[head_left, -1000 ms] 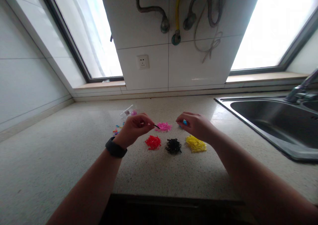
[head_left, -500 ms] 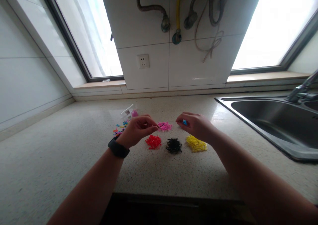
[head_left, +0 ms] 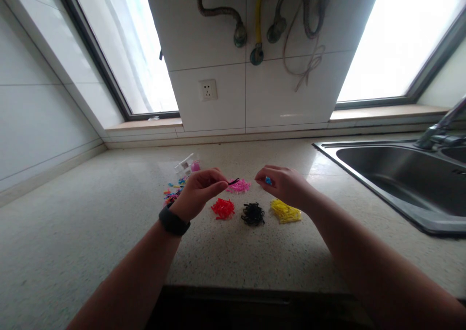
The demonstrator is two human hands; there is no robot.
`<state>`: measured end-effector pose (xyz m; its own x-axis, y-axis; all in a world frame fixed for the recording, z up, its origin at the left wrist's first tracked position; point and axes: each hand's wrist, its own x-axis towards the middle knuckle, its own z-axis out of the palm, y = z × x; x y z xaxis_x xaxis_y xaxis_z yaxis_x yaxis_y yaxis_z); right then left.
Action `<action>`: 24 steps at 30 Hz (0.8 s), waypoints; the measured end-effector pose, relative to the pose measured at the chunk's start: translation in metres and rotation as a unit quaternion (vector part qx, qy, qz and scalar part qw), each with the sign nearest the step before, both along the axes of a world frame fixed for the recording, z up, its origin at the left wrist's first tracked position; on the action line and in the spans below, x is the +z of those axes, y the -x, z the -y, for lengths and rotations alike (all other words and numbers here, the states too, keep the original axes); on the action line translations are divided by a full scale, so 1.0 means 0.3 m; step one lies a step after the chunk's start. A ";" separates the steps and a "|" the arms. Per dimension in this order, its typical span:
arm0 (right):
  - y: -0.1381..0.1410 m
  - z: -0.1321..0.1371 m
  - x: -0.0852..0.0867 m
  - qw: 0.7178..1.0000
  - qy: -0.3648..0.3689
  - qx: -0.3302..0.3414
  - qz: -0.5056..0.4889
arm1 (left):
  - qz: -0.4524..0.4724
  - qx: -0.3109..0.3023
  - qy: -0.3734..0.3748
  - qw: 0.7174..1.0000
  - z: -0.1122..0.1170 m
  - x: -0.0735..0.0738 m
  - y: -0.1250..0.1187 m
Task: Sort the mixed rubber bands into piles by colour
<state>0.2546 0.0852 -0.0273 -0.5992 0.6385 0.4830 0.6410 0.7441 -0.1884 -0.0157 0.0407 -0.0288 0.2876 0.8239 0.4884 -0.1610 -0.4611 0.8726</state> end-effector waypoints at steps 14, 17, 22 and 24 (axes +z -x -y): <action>0.001 0.002 0.005 1.000 0.005 -0.006 0.006 | -0.027 -0.027 -0.008 0.999 0.021 0.013 -0.034; 0.002 0.002 0.005 1.000 0.005 -0.006 0.006 | -0.067 -0.014 -0.017 0.997 0.026 0.023 -0.044; 0.004 0.006 0.008 1.000 0.005 -0.003 0.005 | -0.118 -0.007 -0.024 0.993 0.027 0.027 -0.055; 0.005 0.006 0.009 1.000 0.004 -0.002 0.004 | -0.125 -0.007 -0.025 0.992 0.027 0.026 -0.057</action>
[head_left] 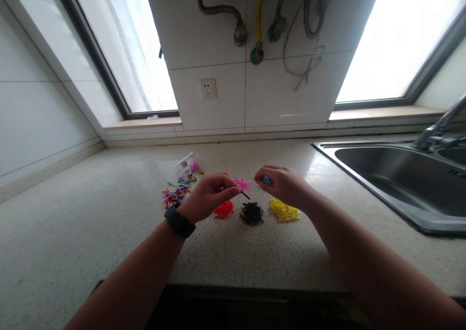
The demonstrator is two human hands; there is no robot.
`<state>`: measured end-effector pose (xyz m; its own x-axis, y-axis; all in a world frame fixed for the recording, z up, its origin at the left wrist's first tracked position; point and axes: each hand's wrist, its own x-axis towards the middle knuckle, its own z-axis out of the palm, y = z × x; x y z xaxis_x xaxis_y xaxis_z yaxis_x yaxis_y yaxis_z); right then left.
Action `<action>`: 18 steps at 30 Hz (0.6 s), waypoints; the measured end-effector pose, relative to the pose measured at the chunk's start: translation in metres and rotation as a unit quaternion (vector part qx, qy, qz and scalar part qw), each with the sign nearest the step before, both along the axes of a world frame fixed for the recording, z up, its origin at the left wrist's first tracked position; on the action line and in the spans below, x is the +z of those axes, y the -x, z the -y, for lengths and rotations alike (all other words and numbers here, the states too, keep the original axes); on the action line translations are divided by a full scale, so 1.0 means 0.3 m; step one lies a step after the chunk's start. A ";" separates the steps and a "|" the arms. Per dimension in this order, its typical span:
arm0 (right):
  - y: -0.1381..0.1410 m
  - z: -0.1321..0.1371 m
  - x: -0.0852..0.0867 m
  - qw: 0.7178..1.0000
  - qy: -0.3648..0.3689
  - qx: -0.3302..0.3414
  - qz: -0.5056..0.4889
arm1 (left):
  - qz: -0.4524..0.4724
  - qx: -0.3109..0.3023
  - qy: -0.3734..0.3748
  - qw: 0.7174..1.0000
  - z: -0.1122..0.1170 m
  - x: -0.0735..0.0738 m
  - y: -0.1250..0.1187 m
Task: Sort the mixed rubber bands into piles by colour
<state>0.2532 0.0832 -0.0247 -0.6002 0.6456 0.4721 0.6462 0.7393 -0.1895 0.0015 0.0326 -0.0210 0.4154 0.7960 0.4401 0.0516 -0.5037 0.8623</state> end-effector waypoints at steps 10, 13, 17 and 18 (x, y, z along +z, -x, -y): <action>-0.003 -0.005 -0.005 1.000 0.005 0.000 0.002 | 0.021 -0.001 -0.008 1.000 0.009 0.008 -0.019; -0.001 -0.005 -0.002 1.000 0.005 -0.006 0.003 | -0.003 0.004 -0.021 1.000 0.006 -0.004 -0.028; -0.002 -0.005 0.000 1.000 0.004 -0.005 0.004 | -0.116 0.014 -0.063 0.991 0.003 -0.026 -0.045; -0.003 -0.005 0.000 1.000 0.003 -0.006 0.004 | -0.150 0.015 -0.083 0.985 0.002 -0.031 -0.049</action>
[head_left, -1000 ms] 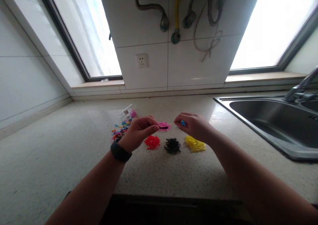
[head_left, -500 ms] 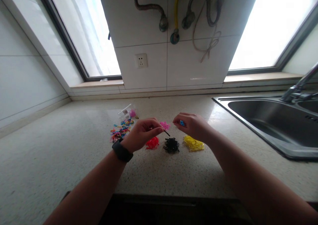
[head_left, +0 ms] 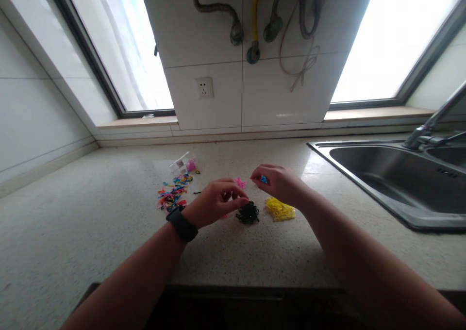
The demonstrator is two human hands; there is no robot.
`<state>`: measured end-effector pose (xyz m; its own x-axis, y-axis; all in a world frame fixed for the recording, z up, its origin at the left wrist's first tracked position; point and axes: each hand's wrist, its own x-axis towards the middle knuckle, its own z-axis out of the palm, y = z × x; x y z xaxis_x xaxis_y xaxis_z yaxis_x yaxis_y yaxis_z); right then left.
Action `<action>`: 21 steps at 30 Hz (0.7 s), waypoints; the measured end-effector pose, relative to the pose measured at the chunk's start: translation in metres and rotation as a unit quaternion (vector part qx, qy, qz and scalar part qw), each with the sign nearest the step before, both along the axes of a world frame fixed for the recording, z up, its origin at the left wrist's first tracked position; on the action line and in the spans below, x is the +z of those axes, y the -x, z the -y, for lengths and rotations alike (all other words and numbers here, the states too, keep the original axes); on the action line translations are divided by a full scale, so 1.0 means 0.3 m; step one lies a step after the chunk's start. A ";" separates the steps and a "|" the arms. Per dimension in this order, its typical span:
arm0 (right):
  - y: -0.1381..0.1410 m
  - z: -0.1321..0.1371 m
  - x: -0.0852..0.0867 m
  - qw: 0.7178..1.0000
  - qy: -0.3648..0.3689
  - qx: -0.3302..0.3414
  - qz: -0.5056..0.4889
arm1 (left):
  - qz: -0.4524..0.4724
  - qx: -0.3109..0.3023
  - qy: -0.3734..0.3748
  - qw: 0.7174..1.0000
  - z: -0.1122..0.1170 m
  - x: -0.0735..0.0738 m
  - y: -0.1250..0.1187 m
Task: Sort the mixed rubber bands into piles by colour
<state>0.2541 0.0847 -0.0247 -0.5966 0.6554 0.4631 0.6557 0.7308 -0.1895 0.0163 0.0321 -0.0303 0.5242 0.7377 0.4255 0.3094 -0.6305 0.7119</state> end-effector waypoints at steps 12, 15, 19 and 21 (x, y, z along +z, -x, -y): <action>-0.003 -0.001 -0.003 1.000 0.005 -0.003 0.002 | -0.216 -0.013 -0.111 0.970 -0.029 -0.041 -0.007; -0.003 -0.003 -0.006 1.000 0.001 -0.002 0.004 | -0.219 -0.020 -0.111 0.969 -0.027 -0.033 0.000; -0.002 -0.007 -0.011 1.000 -0.006 -0.003 0.009 | -0.202 -0.025 -0.120 0.972 -0.024 -0.008 0.026; -0.001 -0.006 -0.012 1.000 -0.004 -0.004 0.010 | -0.187 -0.011 -0.128 0.974 -0.027 0.005 0.054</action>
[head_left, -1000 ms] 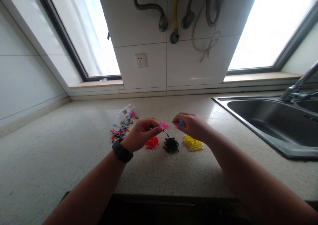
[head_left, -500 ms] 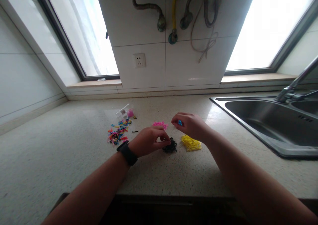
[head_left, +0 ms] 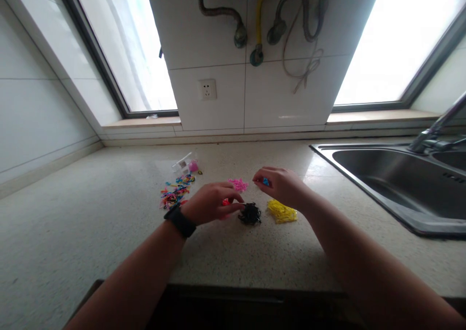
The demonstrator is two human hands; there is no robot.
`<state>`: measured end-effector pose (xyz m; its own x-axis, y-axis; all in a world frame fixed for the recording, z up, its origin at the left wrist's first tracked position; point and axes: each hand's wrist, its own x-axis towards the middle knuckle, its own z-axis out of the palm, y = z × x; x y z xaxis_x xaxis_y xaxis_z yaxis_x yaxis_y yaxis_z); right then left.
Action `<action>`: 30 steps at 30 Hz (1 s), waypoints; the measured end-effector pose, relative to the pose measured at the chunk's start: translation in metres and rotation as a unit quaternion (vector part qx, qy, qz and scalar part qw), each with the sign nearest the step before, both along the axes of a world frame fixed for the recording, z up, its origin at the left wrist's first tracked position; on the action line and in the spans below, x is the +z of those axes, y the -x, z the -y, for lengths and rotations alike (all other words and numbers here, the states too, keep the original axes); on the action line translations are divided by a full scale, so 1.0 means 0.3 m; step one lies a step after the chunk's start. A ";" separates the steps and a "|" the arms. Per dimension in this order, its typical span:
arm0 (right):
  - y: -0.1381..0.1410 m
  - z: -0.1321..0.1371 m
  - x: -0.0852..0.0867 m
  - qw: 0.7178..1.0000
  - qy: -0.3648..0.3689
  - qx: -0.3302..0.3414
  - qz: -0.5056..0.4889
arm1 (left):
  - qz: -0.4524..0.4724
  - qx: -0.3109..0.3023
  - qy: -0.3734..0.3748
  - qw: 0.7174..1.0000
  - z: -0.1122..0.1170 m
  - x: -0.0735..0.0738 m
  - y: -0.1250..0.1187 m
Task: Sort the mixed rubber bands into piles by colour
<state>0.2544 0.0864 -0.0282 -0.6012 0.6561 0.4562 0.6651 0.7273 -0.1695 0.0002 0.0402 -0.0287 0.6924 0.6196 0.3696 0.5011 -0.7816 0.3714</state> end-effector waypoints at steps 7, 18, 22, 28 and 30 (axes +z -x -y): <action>0.011 0.011 0.002 1.000 0.010 0.007 -0.005 | 0.113 0.167 -0.070 0.977 -0.044 0.041 0.190; 0.104 -0.002 0.023 0.996 0.038 0.038 -0.074 | 0.214 0.357 -0.091 0.905 -0.090 0.042 0.386; 0.185 0.000 0.059 0.996 0.044 0.066 -0.038 | 0.230 0.352 -0.082 0.904 -0.104 0.026 0.390; 0.340 -0.031 0.070 0.991 0.071 0.083 0.079 | 0.229 0.352 -0.065 0.905 -0.120 0.009 0.394; 0.391 -0.047 0.064 0.987 0.077 0.084 0.114 | 0.230 0.356 -0.064 0.903 -0.126 0.005 0.397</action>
<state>0.1373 0.1006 -0.0088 -0.7826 0.5901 0.1983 0.5715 0.8074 -0.1469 -0.1190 0.0780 -0.0273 -0.1105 0.7793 0.6168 0.7094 -0.3728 0.5981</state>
